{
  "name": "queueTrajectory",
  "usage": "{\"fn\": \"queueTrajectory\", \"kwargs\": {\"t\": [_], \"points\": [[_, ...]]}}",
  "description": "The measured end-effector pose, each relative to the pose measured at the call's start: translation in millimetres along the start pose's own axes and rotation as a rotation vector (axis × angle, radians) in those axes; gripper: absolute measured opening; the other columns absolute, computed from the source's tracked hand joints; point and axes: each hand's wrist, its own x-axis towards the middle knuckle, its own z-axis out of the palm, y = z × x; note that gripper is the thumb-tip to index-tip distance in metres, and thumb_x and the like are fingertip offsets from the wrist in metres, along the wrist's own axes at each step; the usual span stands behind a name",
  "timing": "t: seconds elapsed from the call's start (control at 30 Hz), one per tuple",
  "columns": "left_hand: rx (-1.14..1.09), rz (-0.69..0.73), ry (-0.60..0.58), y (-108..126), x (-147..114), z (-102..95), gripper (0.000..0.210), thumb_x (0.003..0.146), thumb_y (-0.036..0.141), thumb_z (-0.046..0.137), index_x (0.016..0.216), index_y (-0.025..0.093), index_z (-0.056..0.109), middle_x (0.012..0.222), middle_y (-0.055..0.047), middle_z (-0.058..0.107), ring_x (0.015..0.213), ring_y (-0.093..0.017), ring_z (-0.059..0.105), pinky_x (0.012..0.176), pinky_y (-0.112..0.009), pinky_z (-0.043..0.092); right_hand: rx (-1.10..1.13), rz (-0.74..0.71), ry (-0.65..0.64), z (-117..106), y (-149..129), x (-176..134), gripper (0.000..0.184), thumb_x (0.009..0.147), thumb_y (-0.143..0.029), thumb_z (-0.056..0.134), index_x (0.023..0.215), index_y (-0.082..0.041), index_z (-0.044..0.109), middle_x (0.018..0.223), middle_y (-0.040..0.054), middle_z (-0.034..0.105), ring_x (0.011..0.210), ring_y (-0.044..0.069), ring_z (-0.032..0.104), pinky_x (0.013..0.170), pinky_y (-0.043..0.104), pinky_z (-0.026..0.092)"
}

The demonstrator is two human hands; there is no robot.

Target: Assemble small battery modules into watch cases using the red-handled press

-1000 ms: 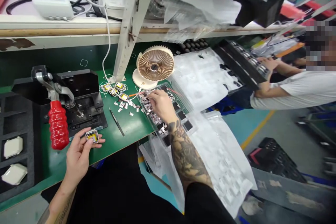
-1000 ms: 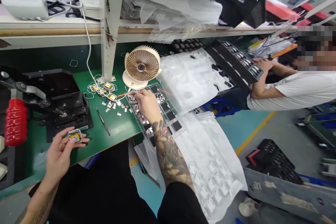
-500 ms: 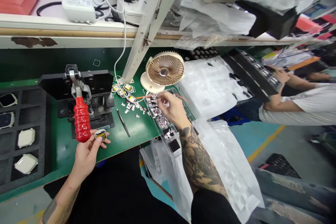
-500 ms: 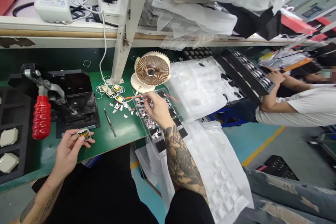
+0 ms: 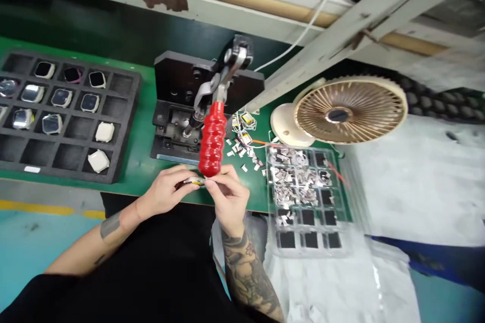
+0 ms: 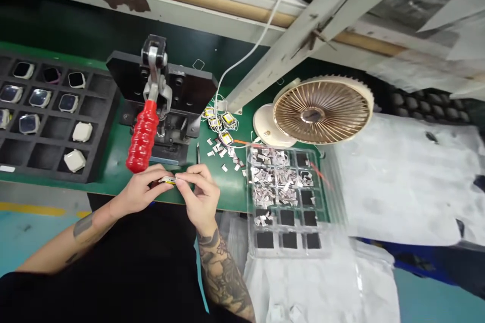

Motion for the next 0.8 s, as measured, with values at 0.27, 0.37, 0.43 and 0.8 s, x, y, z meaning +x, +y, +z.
{"fn": "queueTrajectory", "kwargs": {"t": [0.27, 0.37, 0.43, 0.8], "points": [[-0.064, -0.080, 0.037, -3.9, -3.3, 2.7, 0.029, 0.110, 0.042, 0.066, 0.094, 0.019, 0.073, 0.083, -0.001, 0.059, 0.076, -0.016, 0.053, 0.073, -0.030, 0.043, -0.110, -0.087, -0.136, 0.2, 5.8, 0.7, 0.023, 0.098, -0.026, 0.083, 0.119, -0.036, 0.086, 0.115, 0.0049, 0.078, 0.106, 0.024, 0.075, 0.092, 0.041, 0.064], [-0.134, -0.138, 0.044, -5.5, -3.8, 0.3, 0.033, 0.110, 0.046, 0.064, 0.093, 0.019, 0.069, 0.080, 0.001, 0.056, 0.072, -0.015, 0.049, 0.067, -0.029, 0.039, -0.263, -0.254, -0.267, -3.7, 1.9, 0.9, 0.049, 0.094, -0.032, 0.089, 0.141, -0.037, 0.077, 0.128, 0.0081, 0.077, 0.116, 0.029, 0.075, 0.100, 0.048, 0.065], [-0.153, -0.134, 0.037, -6.7, -3.2, -2.6, 0.035, 0.110, 0.047, 0.064, 0.089, 0.019, 0.066, 0.078, 0.002, 0.054, 0.071, -0.014, 0.047, 0.066, -0.028, 0.037, -0.356, -0.360, -0.319, -5.3, 0.9, 2.6, 0.056, 0.095, -0.031, 0.087, 0.149, -0.036, 0.071, 0.126, 0.0088, 0.079, 0.116, 0.030, 0.076, 0.100, 0.050, 0.065], [-0.261, -0.050, 0.242, -15.4, -8.4, -8.9, 0.020, 0.099, 0.033, 0.082, 0.100, 0.018, 0.069, 0.085, -0.002, 0.079, 0.073, -0.018, 0.075, 0.073, -0.031, 0.062, -0.656, -0.576, -0.178, -19.7, -25.1, -11.9, 0.053, 0.107, -0.038, 0.071, 0.156, -0.021, 0.060, 0.141, 0.0153, 0.075, 0.132, 0.027, 0.072, 0.109, 0.043, 0.062]]}}
